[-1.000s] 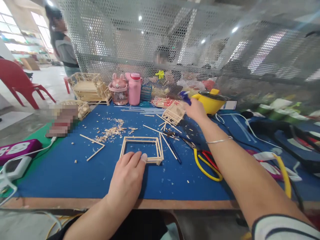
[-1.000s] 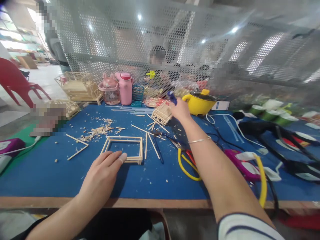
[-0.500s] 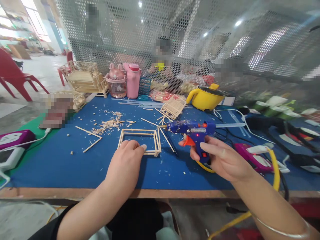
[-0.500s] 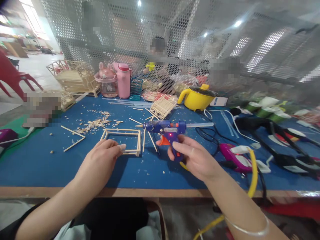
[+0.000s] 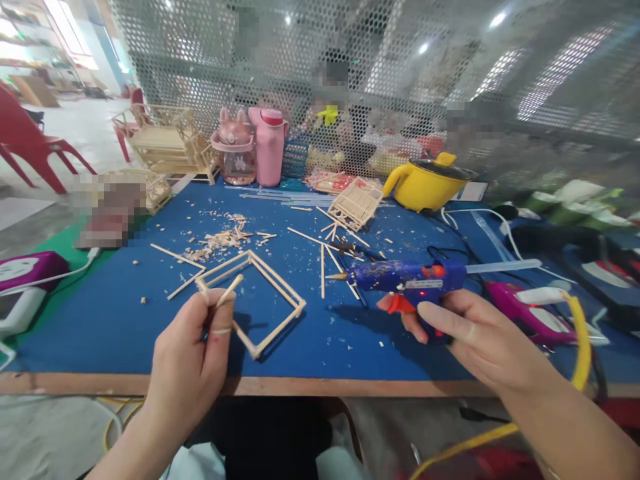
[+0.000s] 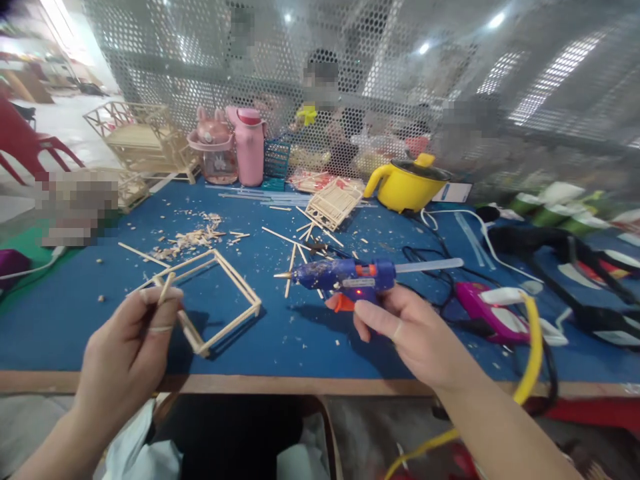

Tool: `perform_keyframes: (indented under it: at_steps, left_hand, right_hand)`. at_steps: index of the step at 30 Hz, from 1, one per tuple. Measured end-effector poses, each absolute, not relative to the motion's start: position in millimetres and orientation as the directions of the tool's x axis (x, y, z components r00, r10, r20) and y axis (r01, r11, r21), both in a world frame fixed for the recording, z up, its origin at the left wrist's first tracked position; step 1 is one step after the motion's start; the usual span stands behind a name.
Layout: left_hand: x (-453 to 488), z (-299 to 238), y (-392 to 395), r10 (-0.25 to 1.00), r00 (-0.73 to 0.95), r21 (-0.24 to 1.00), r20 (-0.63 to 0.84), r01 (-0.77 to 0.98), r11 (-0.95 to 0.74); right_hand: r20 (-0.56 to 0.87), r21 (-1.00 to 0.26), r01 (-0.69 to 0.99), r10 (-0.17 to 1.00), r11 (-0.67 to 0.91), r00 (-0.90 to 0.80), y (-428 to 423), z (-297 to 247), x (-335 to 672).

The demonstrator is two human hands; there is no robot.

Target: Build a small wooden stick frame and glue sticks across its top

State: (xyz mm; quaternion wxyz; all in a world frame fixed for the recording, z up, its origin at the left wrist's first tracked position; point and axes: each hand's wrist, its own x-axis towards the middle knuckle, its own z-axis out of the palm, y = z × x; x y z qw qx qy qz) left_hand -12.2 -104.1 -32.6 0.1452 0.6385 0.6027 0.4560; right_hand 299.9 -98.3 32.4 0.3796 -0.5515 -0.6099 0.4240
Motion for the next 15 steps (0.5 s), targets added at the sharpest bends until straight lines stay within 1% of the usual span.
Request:
perform_keyframes:
  at_steps: [2,4,6,7,9,12,14,15]
  left_hand:
    - [-1,-29,-103,0.955,-0.093,0.863,0.283,0.459,-0.211]
    - [13,-26,-105,0.979,-0.021,0.952,0.205,0.235,-0.195]
    - [24,-24,-109,0.98,0.036,0.976,0.195,0.09,-0.197]
    - [28,-24,-111,0.979,0.061,0.977,0.196,0.071,-0.2]
    - [33,-25,-116,0.968,0.103,0.96,0.228,0.144,-0.242]
    - [33,-23,-122,0.93,0.217,0.86,0.295,0.364,-0.358]
    - [25,-21,-129,0.9,0.276,0.796,0.338,0.426,-0.43]
    - [17,-21,-134,0.888,0.264,0.779,0.376,0.43,-0.457]
  right_hand:
    - [-0.028,-0.979,0.201,0.998,-0.015,-0.057,-101,31,285]
    - [-0.078,-0.995,0.061,0.995,-0.074,-0.063,-101,28,265]
    - [-0.117,-0.992,-0.027,0.988,-0.12,-0.097,-95,25,245]
    - [-0.125,-0.99,-0.056,0.987,-0.131,-0.105,-90,23,236]
    - [-0.145,-0.98,-0.119,0.982,-0.159,-0.123,-78,23,219]
    - [-0.171,-0.957,-0.201,0.968,-0.208,-0.186,-55,24,201]
    - [-0.148,-0.956,-0.224,0.97,-0.191,-0.192,-40,24,194]
    - [-0.13,-0.959,-0.228,0.975,-0.17,-0.181,-33,23,192]
